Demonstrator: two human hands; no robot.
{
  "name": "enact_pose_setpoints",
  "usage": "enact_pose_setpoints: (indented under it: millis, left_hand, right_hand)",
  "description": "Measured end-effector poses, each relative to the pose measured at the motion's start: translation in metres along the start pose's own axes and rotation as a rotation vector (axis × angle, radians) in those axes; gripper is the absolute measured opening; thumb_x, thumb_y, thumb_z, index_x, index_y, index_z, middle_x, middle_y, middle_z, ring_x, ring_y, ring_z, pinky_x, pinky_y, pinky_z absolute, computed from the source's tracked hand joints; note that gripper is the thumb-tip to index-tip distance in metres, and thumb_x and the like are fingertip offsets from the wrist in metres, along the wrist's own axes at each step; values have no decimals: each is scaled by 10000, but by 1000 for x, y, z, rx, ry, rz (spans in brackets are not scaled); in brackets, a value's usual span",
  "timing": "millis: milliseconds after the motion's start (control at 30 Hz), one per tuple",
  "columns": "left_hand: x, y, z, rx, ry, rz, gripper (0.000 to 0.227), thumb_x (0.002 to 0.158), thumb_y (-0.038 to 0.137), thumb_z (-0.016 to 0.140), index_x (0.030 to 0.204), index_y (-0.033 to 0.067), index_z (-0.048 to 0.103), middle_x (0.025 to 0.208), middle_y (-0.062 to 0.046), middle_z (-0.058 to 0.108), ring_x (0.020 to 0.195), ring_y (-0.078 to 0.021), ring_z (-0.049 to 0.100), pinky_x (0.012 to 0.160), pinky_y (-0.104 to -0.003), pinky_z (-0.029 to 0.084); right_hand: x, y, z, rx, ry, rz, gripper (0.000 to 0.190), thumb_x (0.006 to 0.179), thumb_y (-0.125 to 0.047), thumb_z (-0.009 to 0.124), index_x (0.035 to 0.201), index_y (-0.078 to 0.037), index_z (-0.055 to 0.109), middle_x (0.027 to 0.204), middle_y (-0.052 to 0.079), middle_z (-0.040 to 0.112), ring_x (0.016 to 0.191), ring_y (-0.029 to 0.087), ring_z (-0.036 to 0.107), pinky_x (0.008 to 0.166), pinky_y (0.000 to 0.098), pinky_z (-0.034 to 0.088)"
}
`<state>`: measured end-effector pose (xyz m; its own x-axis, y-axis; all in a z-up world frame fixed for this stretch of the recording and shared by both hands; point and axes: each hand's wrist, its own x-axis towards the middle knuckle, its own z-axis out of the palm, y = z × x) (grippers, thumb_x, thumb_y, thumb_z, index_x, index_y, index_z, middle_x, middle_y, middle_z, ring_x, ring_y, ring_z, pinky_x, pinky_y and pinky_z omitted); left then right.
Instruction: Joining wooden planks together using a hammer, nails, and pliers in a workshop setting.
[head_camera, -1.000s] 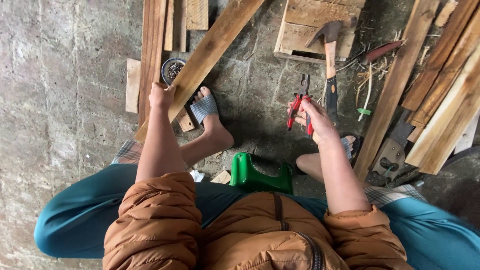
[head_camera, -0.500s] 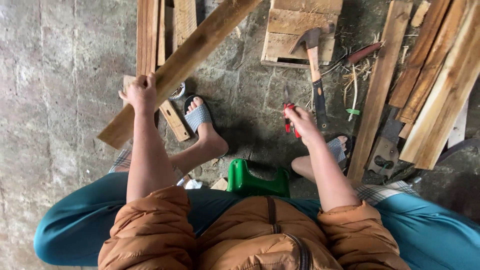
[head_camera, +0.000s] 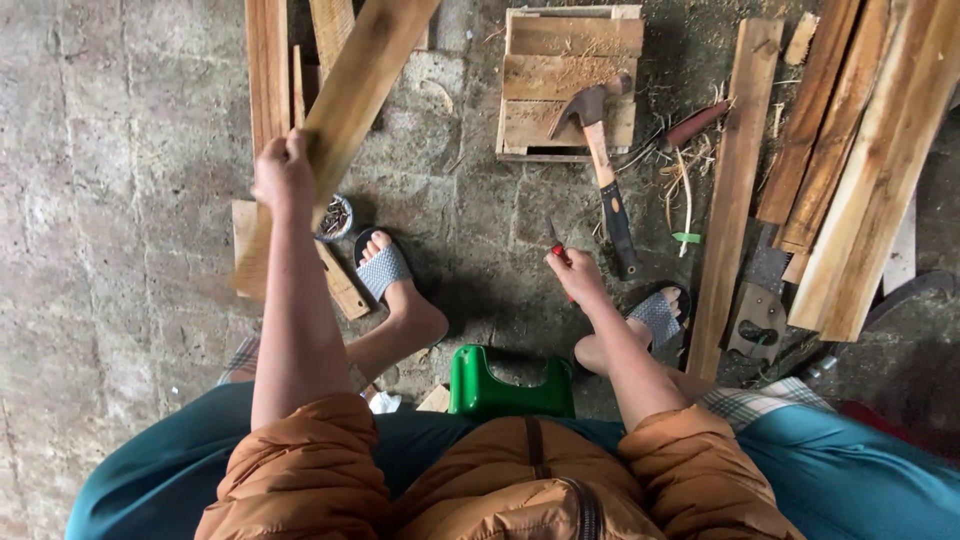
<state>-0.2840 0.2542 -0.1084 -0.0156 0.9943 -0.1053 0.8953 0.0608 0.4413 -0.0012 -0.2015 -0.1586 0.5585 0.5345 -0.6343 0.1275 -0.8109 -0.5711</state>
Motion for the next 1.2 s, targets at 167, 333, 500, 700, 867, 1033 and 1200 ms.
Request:
enact_pose_setpoints:
  millis: [167,333,500,700,867,1033,1200]
  left_hand:
    - [-74,118,0,-319,-106,99,382,980,416,542,931,96,745,881,-223,715,924,-450,682,858,-558,463]
    - [-158,131,87,-485,-238,-47,416,1025,366,497,1057,16,720,1047,-294,711,1065,-504,655,977,-543,458]
    - [-214,86,179,-277,-440,-450,299,1012,642,457,1067,416,646,1071,57,733,1042,-261,702,984,-397,453]
    - [-257,98,188,-381,-484,-478,246,1054,536,452,1062,372,635,1084,32,743,1041,-249,714,1006,-374,417]
    - [-261,110,173,-566,-526,-318,247,1049,316,515,1146,145,665,1071,-166,705,1099,-370,663,939,-499,508]
    - [-241,109,150,-350,-707,-199,319,986,303,589,1257,186,709,1231,-85,729,1201,-322,658,1007,-468,540]
    - [-244,123,102,-426,-848,-114,468,918,342,616,1347,165,672,1289,-128,701,1225,-345,644,1028,-486,518]
  right_hand:
    - [6,-2,-6,-298,81,-15,455,908,-555,655,884,-100,647,1010,146,680,1000,394,686,837,503,569]
    - [-4,-4,-3,-511,170,-115,360,891,-453,726,914,-99,667,1119,127,609,1030,365,681,837,468,601]
    - [-14,-7,-10,-399,104,-233,289,965,-401,687,949,-123,610,1137,152,540,993,423,677,720,460,636]
    - [-8,9,-9,-361,12,-219,253,1005,-386,651,1040,-139,614,1160,139,544,984,407,689,703,457,631]
    - [-18,-14,-25,-311,-77,-153,265,1041,-357,576,1091,-101,627,1157,194,563,1003,433,677,771,521,616]
    - [-11,-8,-24,-286,-121,-88,308,1028,-415,579,1118,-125,632,1216,179,566,1060,428,667,807,543,605]
    - [-15,-28,-31,-371,-161,-76,308,1077,-364,520,1193,-94,612,1271,201,523,1131,430,634,895,573,576]
